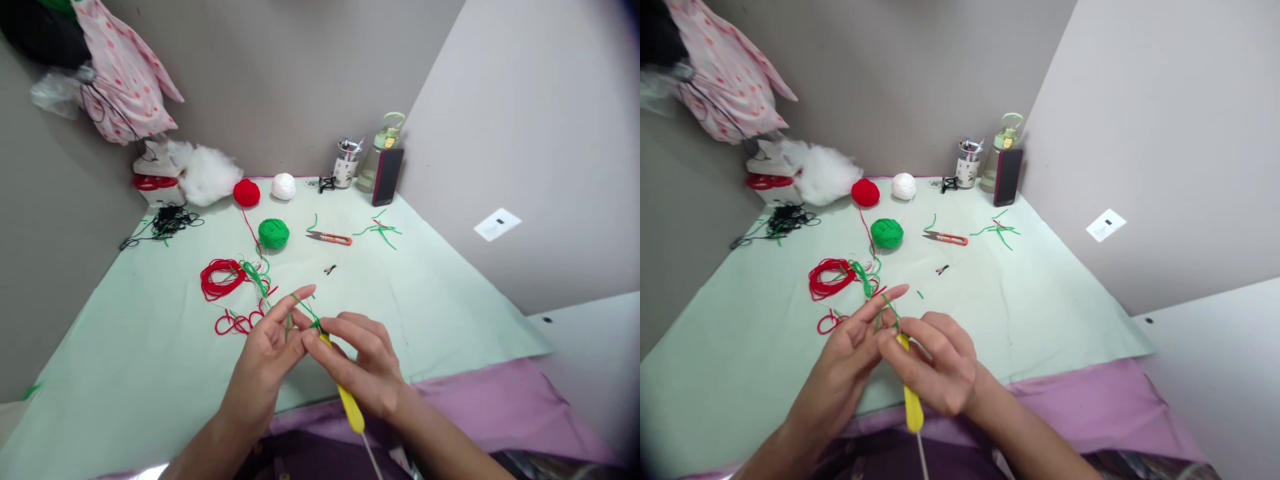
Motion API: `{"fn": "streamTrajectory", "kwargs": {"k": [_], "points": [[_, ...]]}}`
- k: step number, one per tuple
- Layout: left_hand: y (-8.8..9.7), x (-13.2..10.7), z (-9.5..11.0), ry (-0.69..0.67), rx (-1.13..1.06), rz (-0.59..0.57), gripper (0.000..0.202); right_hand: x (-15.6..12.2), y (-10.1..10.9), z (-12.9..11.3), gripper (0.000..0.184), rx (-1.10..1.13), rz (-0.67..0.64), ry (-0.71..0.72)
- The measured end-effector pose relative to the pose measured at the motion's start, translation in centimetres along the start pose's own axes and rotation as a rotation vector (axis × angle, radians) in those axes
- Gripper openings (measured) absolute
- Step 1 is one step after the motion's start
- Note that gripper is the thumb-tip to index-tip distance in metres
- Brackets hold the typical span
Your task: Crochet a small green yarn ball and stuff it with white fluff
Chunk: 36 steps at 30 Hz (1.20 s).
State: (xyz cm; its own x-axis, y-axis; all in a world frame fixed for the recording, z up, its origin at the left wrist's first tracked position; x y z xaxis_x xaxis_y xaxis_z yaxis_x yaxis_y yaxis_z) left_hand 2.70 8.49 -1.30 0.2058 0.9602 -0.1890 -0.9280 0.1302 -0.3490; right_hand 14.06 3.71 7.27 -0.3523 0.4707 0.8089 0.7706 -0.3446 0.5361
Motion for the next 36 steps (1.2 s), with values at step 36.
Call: {"fn": "streamTrajectory", "kwargs": {"k": [36], "points": [[-0.5, 0.1, 0.0, -0.013, -0.008, -0.042, 0.072, -1.1, -2.7, 6.7, 0.015, 0.925, 0.139, -0.708]]}}
Point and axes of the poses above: each hand's wrist, its own x-axis towards the middle knuckle, its own y-axis out of the back of the hand, z = x × y, the point moved 10 cm from there along x, towards the middle knuckle, and after that the axes turned 3 degrees about x, right-handed, at the moved point
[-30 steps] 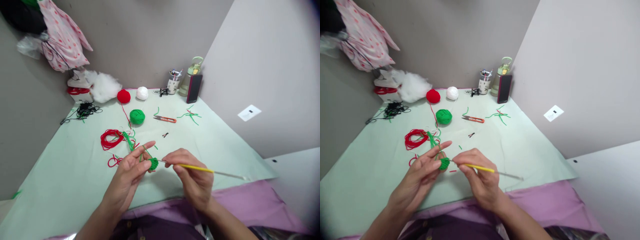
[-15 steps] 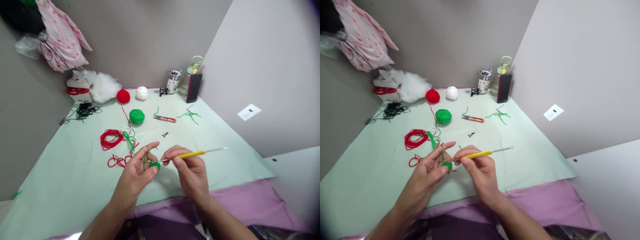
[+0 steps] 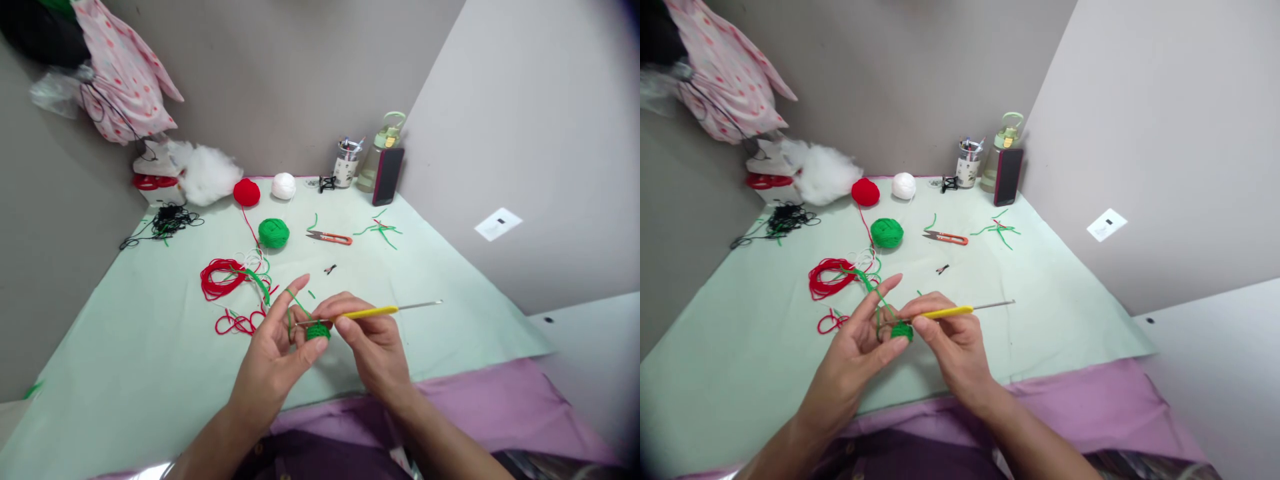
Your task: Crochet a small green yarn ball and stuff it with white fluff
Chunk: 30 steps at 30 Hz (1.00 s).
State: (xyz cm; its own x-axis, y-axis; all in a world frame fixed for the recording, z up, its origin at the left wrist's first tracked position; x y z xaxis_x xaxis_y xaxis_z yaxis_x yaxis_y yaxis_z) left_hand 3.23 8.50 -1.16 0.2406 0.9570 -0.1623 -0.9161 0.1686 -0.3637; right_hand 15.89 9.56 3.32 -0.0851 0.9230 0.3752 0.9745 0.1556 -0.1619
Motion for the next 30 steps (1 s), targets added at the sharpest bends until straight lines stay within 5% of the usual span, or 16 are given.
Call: {"fn": "streamTrajectory", "kwargs": {"k": [6, 9, 12, 15, 18, 20, 25, 27, 30], "points": [[0.1, 0.0, -0.3, 0.029, 0.07, 0.003, 0.088, -0.2, -0.3, -0.6, 0.01, -0.059, -0.036, 0.027], [0.8, 0.2, 0.3, 0.026, 0.175, -0.037, 0.07, 0.0, 0.5, -0.2, 0.008, -0.039, -0.002, -0.012], [3.7, 0.7, 3.1, -0.084, 0.442, -0.018, 0.022, 0.4, 1.5, 1.1, 0.015, 0.106, 0.041, -0.146], [8.2, 1.1, 7.9, -0.243, 0.77, 0.248, 0.021, 0.7, 1.6, 2.1, 0.024, 0.247, 0.037, -0.28], [7.5, 1.1, 11.0, -0.399, 1.094, 0.338, 0.018, 0.7, 0.6, 2.4, 0.026, 0.361, -0.013, -0.364], [4.6, 1.0, 10.7, -0.455, 1.002, 0.241, 0.029, 0.7, 0.0, 2.3, 0.025, 0.399, -0.031, -0.375], [-3.0, 0.9, 5.3, -0.139, 0.286, -0.276, 0.056, 1.2, -0.3, 0.5, 0.02, 0.438, -0.093, -0.291], [-3.5, 0.6, 5.8, -0.022, -0.108, -0.36, 0.057, 1.4, 0.3, 0.0, 0.018, 0.421, -0.079, -0.248], [0.0, 1.1, 10.2, -0.154, -0.408, -0.173, 0.045, 1.5, 0.6, 0.1, 0.017, 0.395, -0.057, -0.231]]}}
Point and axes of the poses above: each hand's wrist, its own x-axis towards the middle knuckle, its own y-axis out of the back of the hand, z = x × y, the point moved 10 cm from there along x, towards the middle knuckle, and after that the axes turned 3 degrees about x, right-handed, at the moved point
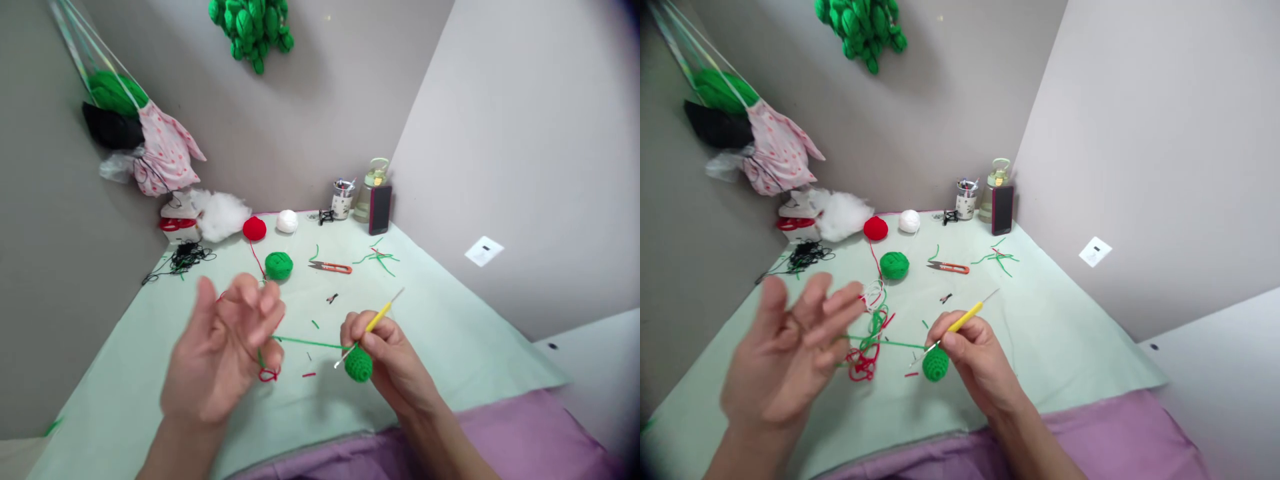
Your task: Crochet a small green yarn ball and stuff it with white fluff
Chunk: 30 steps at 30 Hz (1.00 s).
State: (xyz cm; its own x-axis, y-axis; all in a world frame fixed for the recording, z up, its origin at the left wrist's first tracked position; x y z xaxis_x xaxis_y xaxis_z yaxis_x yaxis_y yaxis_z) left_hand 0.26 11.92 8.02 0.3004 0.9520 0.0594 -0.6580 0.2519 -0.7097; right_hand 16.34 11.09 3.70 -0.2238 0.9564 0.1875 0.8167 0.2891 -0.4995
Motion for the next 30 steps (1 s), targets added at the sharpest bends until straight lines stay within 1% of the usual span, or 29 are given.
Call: {"fn": "streamTrajectory", "kwargs": {"k": [2, 3, 4, 5, 6, 7, 8, 9, 10, 11, 13, 14, 15, 16, 17, 19, 23, 28, 30], "points": [[1.2, 0.0, 3.6, -0.21, 0.02, 0.113, 0.046, 0.1, -0.2, 0.4, 0.017, 0.006, 0.011, -0.006], [1.2, -0.1, 4.8, -0.312, 0.085, 0.124, 0.05, 0.1, -0.3, 0.6, 0.017, 0.009, 0.023, -0.001], [1.0, -0.3, 5.3, -0.383, 0.194, 0.109, 0.056, 0.2, -0.4, 0.5, 0.017, 0.011, 0.042, 0.009], [0.4, -0.5, 5.2, -0.447, 0.369, 0.072, 0.065, 0.3, -0.4, 0.4, 0.018, 0.01, 0.063, 0.025], [-0.3, -0.8, 4.6, -0.495, 0.6, 0.034, 0.07, 0.3, -0.4, 0.1, 0.018, 0.009, 0.083, 0.045], [-1.3, -1.1, 3.4, -0.539, 0.87, -0.026, 0.065, 0.4, -0.4, -0.2, 0.018, 0.011, 0.1, 0.066], [-1.7, -1.4, 2.2, -0.581, 1.094, -0.037, 0.054, 0.4, -0.4, -0.4, 0.017, 0.014, 0.11, 0.082], [-1.7, -1.6, 0.7, -0.571, 1.241, -0.048, 0.039, 0.4, -0.4, -0.7, 0.016, 0.014, 0.119, 0.101], [-1.2, -1.5, -0.6, -0.511, 1.28, -0.037, 0.028, 0.4, -0.4, -0.9, 0.015, 0.005, 0.123, 0.121], [-0.3, -1.4, -1.8, -0.408, 1.214, 0.001, 0.03, 0.4, -0.4, -1.1, 0.014, -0.015, 0.129, 0.146], [1.6, -1.2, -4.3, -0.156, 0.918, 0.059, 0.039, 0.2, -0.4, -1.5, 0.011, -0.094, 0.131, 0.207], [2.0, -1.3, -5.4, -0.058, 0.766, 0.074, 0.042, 0.1, -0.5, -1.7, 0.009, -0.142, 0.127, 0.239], [2.2, -1.4, -6.2, 0.006, 0.646, 0.088, 0.045, 0.0, -0.7, -1.8, 0.008, -0.182, 0.119, 0.27], [2.1, -1.5, -6.6, 0.031, 0.557, 0.092, 0.047, -0.1, -0.9, -1.9, 0.007, -0.211, 0.11, 0.296], [1.9, -1.5, -6.8, 0.039, 0.496, 0.095, 0.049, -0.2, -1.0, -1.9, 0.007, -0.23, 0.105, 0.317], [1.8, -1.6, -6.5, 0.012, 0.441, 0.124, 0.051, -0.3, -1.1, -2.0, 0.008, -0.251, 0.103, 0.346], [2.3, -1.7, -6.0, -0.043, 0.396, 0.23, 0.051, -0.5, -1.3, -2.2, 0.008, -0.286, 0.114, 0.374], [1.8, -1.5, -6.2, -0.022, 0.432, 0.184, 0.058, -0.7, -1.1, -2.4, 0.008, -0.281, 0.136, 0.396], [1.7, -1.5, -6.2, -0.014, 0.441, 0.174, 0.058, -0.6, -0.9, -2.1, 0.006, -0.263, 0.146, 0.365]]}}
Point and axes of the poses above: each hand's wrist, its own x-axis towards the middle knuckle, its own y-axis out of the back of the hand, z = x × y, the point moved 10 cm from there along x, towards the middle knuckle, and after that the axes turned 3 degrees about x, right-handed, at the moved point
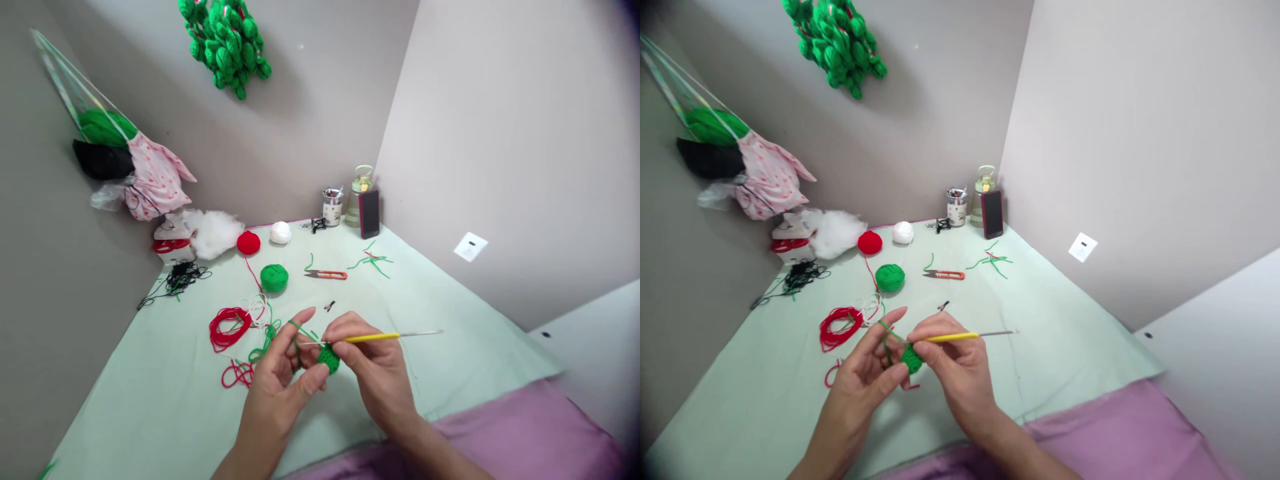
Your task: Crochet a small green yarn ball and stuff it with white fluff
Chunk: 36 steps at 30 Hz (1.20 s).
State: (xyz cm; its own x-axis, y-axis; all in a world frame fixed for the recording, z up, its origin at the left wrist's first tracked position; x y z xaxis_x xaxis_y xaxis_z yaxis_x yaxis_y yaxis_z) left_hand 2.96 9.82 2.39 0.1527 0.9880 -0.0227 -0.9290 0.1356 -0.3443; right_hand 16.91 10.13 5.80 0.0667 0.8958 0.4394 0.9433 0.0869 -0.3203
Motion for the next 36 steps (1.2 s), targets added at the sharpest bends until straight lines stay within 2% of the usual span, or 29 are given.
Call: {"fn": "streamTrajectory", "kwargs": {"k": [6, 10, 13, 17, 22, 24, 27, 30, 32, 36], "points": [[0.4, -0.2, 0.1, 0.038, 0.033, 0.01, 0.056, 0.0, -0.1, 2.0, 0.016, 0.223, 0.007, -0.237], [1.2, -0.5, 0.4, 0.02, 0.075, 0.062, 0.052, 0.0, -0.4, 1.9, 0.018, 0.227, -0.037, -0.237], [1.5, -0.6, 0.4, 0.019, 0.11, 0.084, 0.049, -0.2, -0.4, 1.2, 0.019, 0.13, -0.069, -0.181], [1.9, -0.9, 0.7, -0.017, 0.19, 0.127, 0.044, -0.7, -0.6, -0.9, 0.018, -0.145, -0.123, -0.007], [2.0, -1.2, 1.0, -0.103, 0.343, 0.17, 0.038, -2.6, -2.7, -4.0, 0.022, -0.655, -0.26, 0.465], [2.1, -1.3, 0.6, -0.106, 0.306, 0.206, 0.04, -3.4, -3.2, -3.8, 0.026, -0.822, -0.269, 0.579], [2.2, -1.1, -0.8, -0.014, 0.105, 0.234, 0.054, -4.2, -3.7, -3.2, 0.042, -0.936, -0.276, 0.641], [0.8, -0.6, -2.5, 0.19, -0.144, 0.104, 0.064, -4.1, -3.4, -3.4, 0.049, -0.848, -0.251, 0.605], [0.2, -0.5, -2.7, 0.276, -0.231, 0.03, 0.059, -3.2, -2.1, -3.6, 0.04, -0.64, -0.174, 0.468], [0.8, -0.4, -1.8, 0.252, -0.233, 0.032, 0.052, -1.3, 0.2, -1.8, 0.019, -0.198, -0.06, 0.125]]}}
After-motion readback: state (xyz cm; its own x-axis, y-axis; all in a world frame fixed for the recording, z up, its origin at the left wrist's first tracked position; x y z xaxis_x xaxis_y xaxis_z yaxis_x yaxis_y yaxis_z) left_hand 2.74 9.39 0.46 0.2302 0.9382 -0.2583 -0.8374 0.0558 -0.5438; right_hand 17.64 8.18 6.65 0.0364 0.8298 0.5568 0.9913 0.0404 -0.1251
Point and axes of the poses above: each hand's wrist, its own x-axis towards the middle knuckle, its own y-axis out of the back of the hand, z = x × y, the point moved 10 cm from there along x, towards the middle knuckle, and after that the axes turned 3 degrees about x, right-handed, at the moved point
